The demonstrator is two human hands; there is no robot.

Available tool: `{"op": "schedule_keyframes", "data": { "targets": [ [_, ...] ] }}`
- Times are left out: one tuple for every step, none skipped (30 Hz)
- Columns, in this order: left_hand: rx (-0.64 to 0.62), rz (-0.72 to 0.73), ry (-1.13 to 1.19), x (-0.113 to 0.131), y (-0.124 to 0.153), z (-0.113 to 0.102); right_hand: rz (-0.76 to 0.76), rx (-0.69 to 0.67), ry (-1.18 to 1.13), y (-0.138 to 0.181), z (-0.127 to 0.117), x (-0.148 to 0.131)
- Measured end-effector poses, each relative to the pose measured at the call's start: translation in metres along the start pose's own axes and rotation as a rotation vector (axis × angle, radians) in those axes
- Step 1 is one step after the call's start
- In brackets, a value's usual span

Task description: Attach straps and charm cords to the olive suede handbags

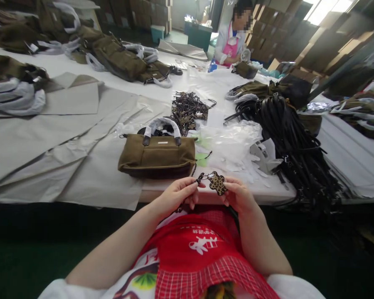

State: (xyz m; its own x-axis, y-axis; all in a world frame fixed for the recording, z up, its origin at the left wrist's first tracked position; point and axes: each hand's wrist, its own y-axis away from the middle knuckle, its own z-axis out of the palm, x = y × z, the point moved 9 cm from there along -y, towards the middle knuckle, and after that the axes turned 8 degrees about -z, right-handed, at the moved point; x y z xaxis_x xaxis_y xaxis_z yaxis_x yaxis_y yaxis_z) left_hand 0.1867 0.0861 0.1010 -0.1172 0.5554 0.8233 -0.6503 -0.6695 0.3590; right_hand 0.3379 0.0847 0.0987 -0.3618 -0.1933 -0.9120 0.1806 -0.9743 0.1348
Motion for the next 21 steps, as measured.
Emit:
{"op": "schedule_keyframes", "data": {
  "targets": [
    [0.007,0.002,0.032,0.0,0.0,0.0,0.01,-0.022,0.021,0.001,0.001,0.002],
    [0.012,0.002,0.057,-0.001,-0.001,-0.001,0.021,-0.051,0.047,0.002,0.003,0.004],
    [0.014,-0.003,0.078,-0.002,-0.002,-0.001,0.033,-0.085,0.08,0.004,0.005,0.005],
    [0.015,-0.014,0.101,-0.004,-0.003,-0.001,0.044,-0.12,0.116,0.005,0.008,0.006],
    [0.018,-0.027,0.127,-0.006,-0.004,-0.002,0.054,-0.155,0.153,0.006,0.01,0.006],
    [0.028,-0.036,0.154,-0.008,-0.005,-0.004,0.059,-0.186,0.187,0.007,0.012,0.007],
    [0.045,-0.037,0.175,-0.009,-0.005,-0.006,0.063,-0.21,0.216,0.008,0.014,0.007],
    [0.067,-0.027,0.188,-0.008,-0.005,-0.009,0.065,-0.224,0.241,0.008,0.016,0.006],
    [0.091,-0.007,0.191,-0.007,-0.005,-0.012,0.066,-0.229,0.26,0.008,0.016,0.006],
    [0.113,0.022,0.187,-0.005,-0.004,-0.015,0.067,-0.23,0.276,0.008,0.016,0.006],
    [0.129,0.051,0.177,-0.002,-0.003,-0.017,0.067,-0.227,0.292,0.008,0.016,0.006],
    [0.144,0.078,0.164,0.001,-0.002,-0.018,0.065,-0.223,0.309,0.008,0.015,0.006],
    [0.156,0.096,0.146,0.003,-0.001,-0.019,0.06,-0.221,0.328,0.007,0.014,0.005],
    [0.166,0.11,0.126,0.005,0.0,-0.02,0.052,-0.218,0.349,0.007,0.012,0.005],
    [0.175,0.12,0.106,0.006,0.001,-0.02,0.044,-0.216,0.37,0.007,0.011,0.004],
    [0.184,0.126,0.089,0.007,0.002,-0.02,0.035,-0.214,0.394,0.007,0.009,0.004],
    [0.193,0.13,0.077,0.008,0.003,-0.021,0.029,-0.214,0.419,0.007,0.007,0.004],
    [0.201,0.133,0.071,0.008,0.004,-0.021,0.022,-0.212,0.448,0.006,0.005,0.004],
    [0.208,0.136,0.07,0.008,0.005,-0.021,0.01,-0.211,0.484,0.006,0.004,0.004],
    [0.215,0.139,0.069,0.008,0.006,-0.021,-0.014,-0.201,0.526,0.005,0.004,0.003],
    [0.22,0.14,0.067,0.008,0.006,-0.021,-0.058,-0.172,0.576,0.003,0.003,-0.001]
  ]
}}
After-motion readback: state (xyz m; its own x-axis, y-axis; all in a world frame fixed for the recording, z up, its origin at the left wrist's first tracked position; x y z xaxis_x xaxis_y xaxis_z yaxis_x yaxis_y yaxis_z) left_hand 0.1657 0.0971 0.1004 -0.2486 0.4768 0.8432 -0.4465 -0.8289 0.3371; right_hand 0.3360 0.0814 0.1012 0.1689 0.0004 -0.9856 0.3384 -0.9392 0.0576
